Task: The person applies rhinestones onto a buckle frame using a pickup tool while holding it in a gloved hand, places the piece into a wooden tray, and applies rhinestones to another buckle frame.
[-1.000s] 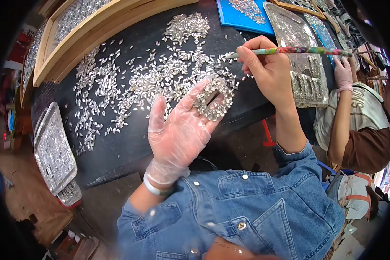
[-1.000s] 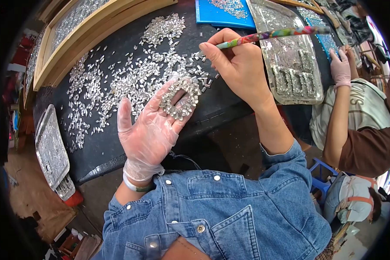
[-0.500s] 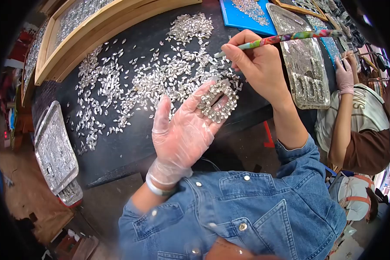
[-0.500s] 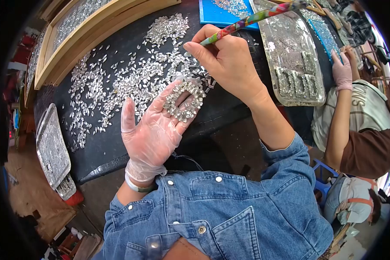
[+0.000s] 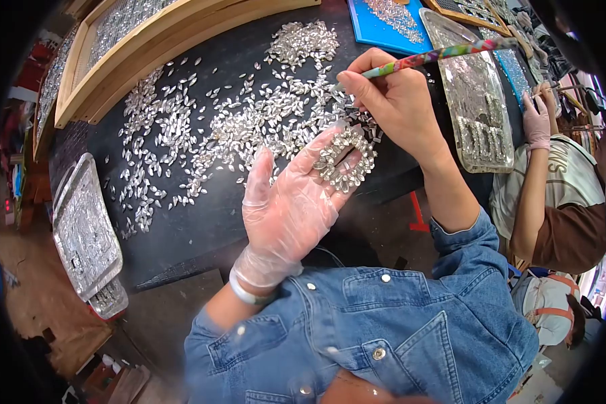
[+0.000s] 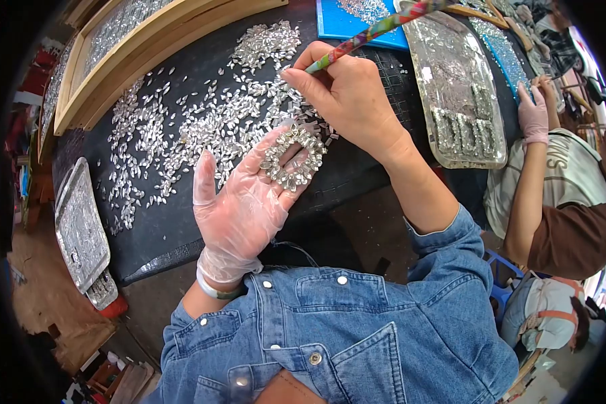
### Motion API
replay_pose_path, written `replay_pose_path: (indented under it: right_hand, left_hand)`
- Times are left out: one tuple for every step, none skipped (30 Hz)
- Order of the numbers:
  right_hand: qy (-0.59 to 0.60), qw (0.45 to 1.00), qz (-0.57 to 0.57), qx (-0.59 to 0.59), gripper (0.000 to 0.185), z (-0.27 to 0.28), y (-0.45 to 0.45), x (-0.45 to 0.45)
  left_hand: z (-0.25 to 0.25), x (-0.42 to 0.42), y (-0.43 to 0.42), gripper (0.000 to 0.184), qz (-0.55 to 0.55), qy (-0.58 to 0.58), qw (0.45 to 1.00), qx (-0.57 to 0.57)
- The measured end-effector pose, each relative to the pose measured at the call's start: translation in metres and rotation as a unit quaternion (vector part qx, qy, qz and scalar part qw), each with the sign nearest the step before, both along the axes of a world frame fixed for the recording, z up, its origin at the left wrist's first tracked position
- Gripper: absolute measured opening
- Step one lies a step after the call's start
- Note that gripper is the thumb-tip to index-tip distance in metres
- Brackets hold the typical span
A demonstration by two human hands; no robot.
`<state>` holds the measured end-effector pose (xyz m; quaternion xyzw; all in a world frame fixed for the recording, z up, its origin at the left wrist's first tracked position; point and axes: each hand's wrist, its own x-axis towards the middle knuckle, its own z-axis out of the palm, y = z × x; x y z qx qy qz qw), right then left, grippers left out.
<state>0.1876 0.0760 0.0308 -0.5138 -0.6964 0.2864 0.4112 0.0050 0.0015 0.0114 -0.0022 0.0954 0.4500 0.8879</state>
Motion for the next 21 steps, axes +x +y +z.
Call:
replay_pose_path:
  right_hand:
    - [0.020, 1.000, -0.003, 0.001, 0.010, 0.0003, -0.0003, 0.0009]
    - [0.040, 0.999, -0.006, 0.002, 0.010, 0.0007, -0.0003, 0.0016]
    - [0.060, 0.998, -0.009, 0.004, 0.010, 0.0009, -0.0001, 0.0018]
    - [0.060, 0.998, -0.008, 0.004, 0.010, 0.0006, 0.0003, 0.0016]
    - [0.053, 0.999, -0.008, 0.004, 0.010, -0.0004, 0.0005, 0.0015]
    - [0.047, 0.999, -0.007, 0.005, 0.011, -0.0017, 0.0008, 0.0016]
    - [0.041, 0.999, -0.007, 0.006, 0.011, -0.0028, 0.0011, 0.0017]
    - [0.035, 0.999, -0.006, 0.007, 0.011, -0.0034, 0.0013, 0.0017]
    - [0.035, 0.999, -0.006, 0.007, 0.011, -0.0036, 0.0014, 0.0016]
    - [0.026, 1.000, -0.007, 0.012, 0.011, -0.0038, 0.0014, 0.0013]
    - [0.018, 1.000, -0.007, 0.016, 0.012, -0.0039, 0.0015, 0.0011]
    - [0.009, 1.000, -0.008, 0.021, 0.012, -0.0042, 0.0016, 0.0010]
    - [0.000, 1.000, -0.009, 0.025, 0.012, -0.0041, 0.0015, 0.0010]
    - [0.000, 1.000, -0.009, 0.025, 0.012, -0.0044, 0.0016, 0.0013]
    - [0.009, 1.000, -0.014, 0.021, 0.012, -0.0048, 0.0020, 0.0019]
    - [0.017, 1.000, -0.018, 0.017, 0.012, -0.0053, 0.0023, 0.0026]
    - [0.026, 0.999, -0.022, 0.012, 0.013, -0.0058, 0.0026, 0.0032]
    - [0.034, 0.999, -0.027, 0.008, 0.013, -0.0059, 0.0026, 0.0035]
    - [0.034, 0.999, -0.027, 0.008, 0.013, -0.0058, 0.0025, 0.0036]
    - [0.050, 0.998, -0.026, 0.007, 0.012, -0.0056, 0.0026, 0.0035]
    - [0.065, 0.998, -0.024, 0.007, 0.012, -0.0052, 0.0028, 0.0033]
  left_hand:
    - [-0.0005, -0.0001, 0.0002, 0.084, -0.002, 0.000, 1.000, 0.002]
    - [-0.0010, -0.0002, 0.0004, 0.084, -0.003, 0.000, 1.000, 0.004]
    - [-0.0012, -0.0001, 0.0005, 0.084, -0.004, -0.001, 1.000, 0.006]
    - [-0.0012, -0.0002, 0.0007, 0.084, -0.003, -0.001, 1.000, 0.006]
    - [-0.0011, -0.0004, 0.0006, 0.084, -0.003, -0.001, 1.000, 0.006]
    - [-0.0010, -0.0006, 0.0007, 0.083, -0.004, -0.001, 1.000, 0.006]
    - [-0.0009, -0.0007, 0.0009, 0.083, -0.005, -0.002, 1.000, 0.006]
    - [-0.0008, -0.0007, 0.0009, 0.083, -0.006, -0.002, 1.000, 0.006]
    - [-0.0006, -0.0006, 0.0010, 0.083, -0.006, -0.001, 1.000, 0.006]
    - [-0.0001, -0.0005, 0.0010, 0.083, -0.005, -0.004, 1.000, 0.004]
    - [0.0004, -0.0003, 0.0011, 0.082, -0.003, -0.006, 1.000, 0.001]
    - [0.0007, -0.0002, 0.0011, 0.082, -0.002, -0.008, 1.000, -0.001]
    - [0.0011, -0.0001, 0.0011, 0.082, -0.001, -0.010, 1.000, -0.004]
    - [0.0009, -0.0002, 0.0011, 0.082, -0.001, -0.010, 1.000, -0.004]
    - [0.0005, -0.0004, 0.0013, 0.082, -0.003, -0.007, 1.000, 0.000]
    - [0.0000, -0.0007, 0.0012, 0.082, -0.004, -0.004, 1.000, 0.004]
    - [-0.0005, -0.0010, 0.0012, 0.082, -0.006, -0.002, 1.000, 0.009]
    - [-0.0007, -0.0012, 0.0013, 0.082, -0.008, 0.001, 1.000, 0.013]
    - [-0.0005, -0.0011, 0.0012, 0.082, -0.008, 0.001, 1.000, 0.013]
    - [-0.0001, -0.0010, 0.0013, 0.082, -0.007, 0.000, 1.000, 0.012]
    - [0.0004, -0.0007, 0.0013, 0.082, -0.006, -0.001, 1.000, 0.010]
